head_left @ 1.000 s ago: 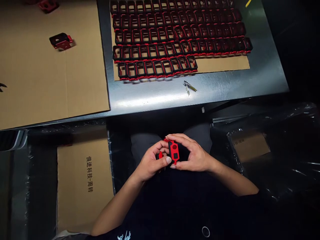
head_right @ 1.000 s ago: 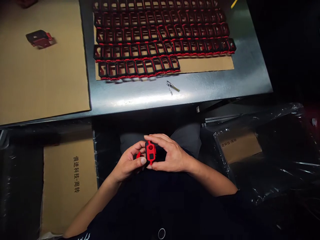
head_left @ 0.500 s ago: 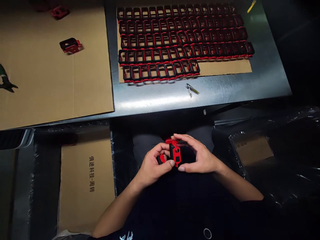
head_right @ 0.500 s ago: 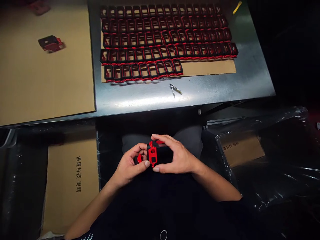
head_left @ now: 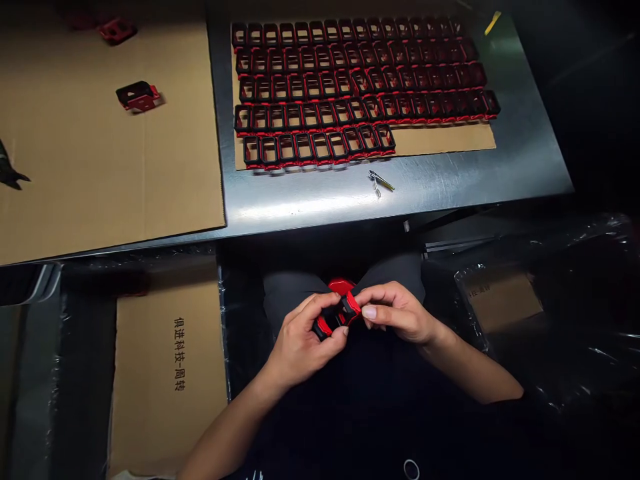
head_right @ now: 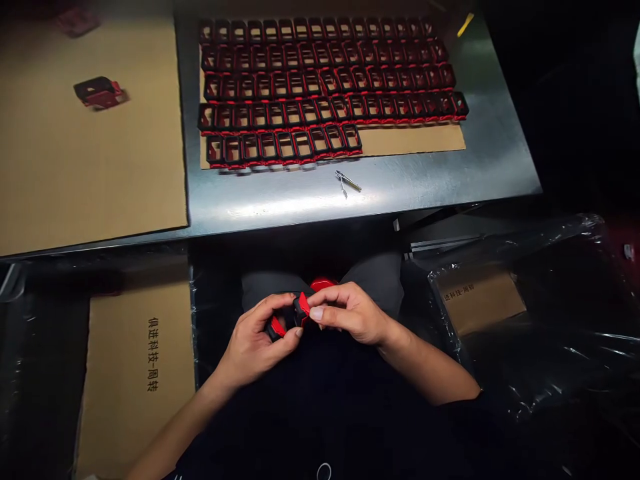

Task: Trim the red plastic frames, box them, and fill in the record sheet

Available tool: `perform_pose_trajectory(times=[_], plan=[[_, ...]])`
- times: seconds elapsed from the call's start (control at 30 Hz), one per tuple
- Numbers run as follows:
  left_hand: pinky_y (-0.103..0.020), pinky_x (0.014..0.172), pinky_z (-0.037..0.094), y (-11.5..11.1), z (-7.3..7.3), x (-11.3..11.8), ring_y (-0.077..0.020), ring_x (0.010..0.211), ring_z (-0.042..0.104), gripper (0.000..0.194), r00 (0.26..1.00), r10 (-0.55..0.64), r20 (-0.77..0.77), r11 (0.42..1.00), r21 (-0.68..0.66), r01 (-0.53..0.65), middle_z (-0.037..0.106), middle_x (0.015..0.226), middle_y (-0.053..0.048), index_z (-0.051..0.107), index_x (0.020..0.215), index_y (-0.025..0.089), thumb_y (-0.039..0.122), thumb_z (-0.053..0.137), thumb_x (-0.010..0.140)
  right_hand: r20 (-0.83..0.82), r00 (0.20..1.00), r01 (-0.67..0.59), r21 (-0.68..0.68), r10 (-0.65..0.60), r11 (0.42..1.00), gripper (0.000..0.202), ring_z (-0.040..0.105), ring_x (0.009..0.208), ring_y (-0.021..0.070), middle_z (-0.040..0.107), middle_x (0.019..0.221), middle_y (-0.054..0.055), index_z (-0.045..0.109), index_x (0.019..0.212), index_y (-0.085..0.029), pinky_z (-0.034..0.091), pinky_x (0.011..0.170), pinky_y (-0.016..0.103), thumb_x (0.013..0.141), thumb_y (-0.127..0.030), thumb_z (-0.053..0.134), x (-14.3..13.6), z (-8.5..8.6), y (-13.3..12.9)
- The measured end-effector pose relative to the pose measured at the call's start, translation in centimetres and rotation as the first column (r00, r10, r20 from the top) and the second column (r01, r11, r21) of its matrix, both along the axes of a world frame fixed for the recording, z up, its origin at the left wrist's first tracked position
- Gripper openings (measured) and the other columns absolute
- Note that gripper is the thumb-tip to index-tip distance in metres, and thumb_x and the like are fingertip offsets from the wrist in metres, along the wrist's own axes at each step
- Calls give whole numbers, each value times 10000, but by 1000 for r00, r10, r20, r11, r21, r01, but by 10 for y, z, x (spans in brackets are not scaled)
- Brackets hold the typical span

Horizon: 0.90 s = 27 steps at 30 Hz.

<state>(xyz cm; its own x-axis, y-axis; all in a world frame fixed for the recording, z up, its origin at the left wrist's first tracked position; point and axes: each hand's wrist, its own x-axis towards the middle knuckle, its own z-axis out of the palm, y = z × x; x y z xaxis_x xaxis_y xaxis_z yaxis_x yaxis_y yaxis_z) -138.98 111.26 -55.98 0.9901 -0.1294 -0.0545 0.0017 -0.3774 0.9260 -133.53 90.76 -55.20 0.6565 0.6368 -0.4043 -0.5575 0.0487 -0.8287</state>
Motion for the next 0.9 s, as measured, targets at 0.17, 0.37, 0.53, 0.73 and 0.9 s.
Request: perform_pose_trajectory(times=[0.17,0.37,0.53,0.73,0.9], plan=[[-312,799,585,5,-1,2,-202,902,710,338,993,-21,116,1000,23,19,745,1039,-74,660,1145,231,208,695,810,56,997,49,-12,-48,999,250,496,592,81,626,696,3,776,870,-156,433,565,198,797,-393,809,-2,0,3],[-308,709,540,10,-3,0,-123,615,577,382,975,179,-128,983,-16,-182,730,1037,-47,654,1175,230,293,729,806,261,964,83,-90,-57,992,260,554,659,116,653,743,19,763,837,-176,469,612,234,819,-432,800,-6,-6,0],[-349,766,537,6,-4,-2,-174,641,596,629,968,156,-195,981,-85,-175,641,721,13,612,1305,203,384,806,736,400,916,52,-86,-14,995,177,611,702,125,689,796,28,780,904,-195,491,655,243,856,-366,790,-4,-9,1],[-419,882,563,-1,-5,-2,-208,817,675,736,986,146,-77,987,-50,-150,667,1265,-124,548,1360,230,430,834,712,487,873,32,-88,15,996,192,664,759,147,709,838,46,773,911,-190,544,718,266,895,-380,758,-2,-13,2],[-457,1004,548,-4,-5,0,-292,1187,644,741,989,110,98,993,39,-114,633,1362,-134,495,1396,241,395,817,746,549,835,23,-97,34,995,173,674,769,155,715,845,51,761,902,-188,555,737,280,929,-351,712,-4,-17,4]])
